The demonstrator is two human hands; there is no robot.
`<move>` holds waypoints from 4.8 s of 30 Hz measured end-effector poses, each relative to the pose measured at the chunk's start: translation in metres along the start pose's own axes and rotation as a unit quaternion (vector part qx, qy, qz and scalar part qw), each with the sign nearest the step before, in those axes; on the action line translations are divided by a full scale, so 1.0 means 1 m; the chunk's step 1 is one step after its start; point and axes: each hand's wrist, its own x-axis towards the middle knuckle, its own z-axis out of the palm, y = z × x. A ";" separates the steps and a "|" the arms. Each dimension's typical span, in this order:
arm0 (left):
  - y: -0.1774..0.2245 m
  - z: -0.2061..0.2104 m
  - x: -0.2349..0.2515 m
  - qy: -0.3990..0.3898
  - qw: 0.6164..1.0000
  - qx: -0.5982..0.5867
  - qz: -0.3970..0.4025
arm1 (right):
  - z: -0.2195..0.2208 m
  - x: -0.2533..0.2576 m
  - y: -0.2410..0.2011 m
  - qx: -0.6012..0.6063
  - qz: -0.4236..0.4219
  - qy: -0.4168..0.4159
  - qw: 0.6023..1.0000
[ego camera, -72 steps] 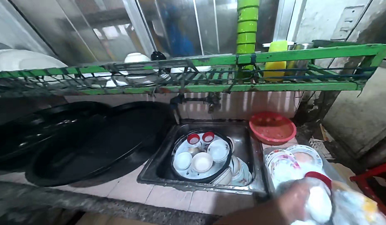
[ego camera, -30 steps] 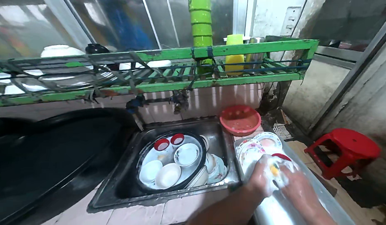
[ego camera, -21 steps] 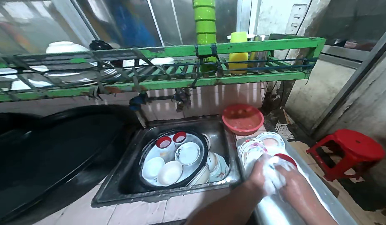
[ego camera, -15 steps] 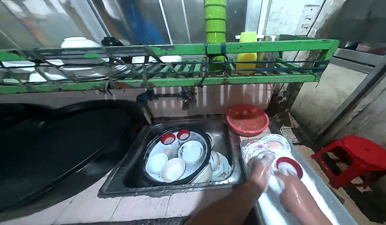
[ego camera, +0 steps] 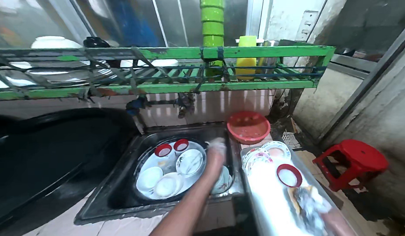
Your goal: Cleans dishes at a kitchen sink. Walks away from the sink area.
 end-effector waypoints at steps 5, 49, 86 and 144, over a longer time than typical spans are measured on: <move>0.135 0.085 -0.090 -0.296 0.935 -0.135 0.139 | 0.011 -0.007 -0.029 0.296 0.000 0.057 0.954; 0.102 0.179 -0.064 -0.361 0.870 0.152 0.299 | 0.006 0.009 0.017 -0.379 -0.052 -0.163 0.909; 0.106 0.066 -0.109 -0.343 0.898 -0.251 0.110 | 0.015 -0.007 -0.071 0.130 -0.134 0.101 0.977; 0.143 0.111 -0.105 -0.164 0.860 -0.464 -0.132 | -0.019 -0.022 -0.024 -0.071 -0.311 0.106 0.942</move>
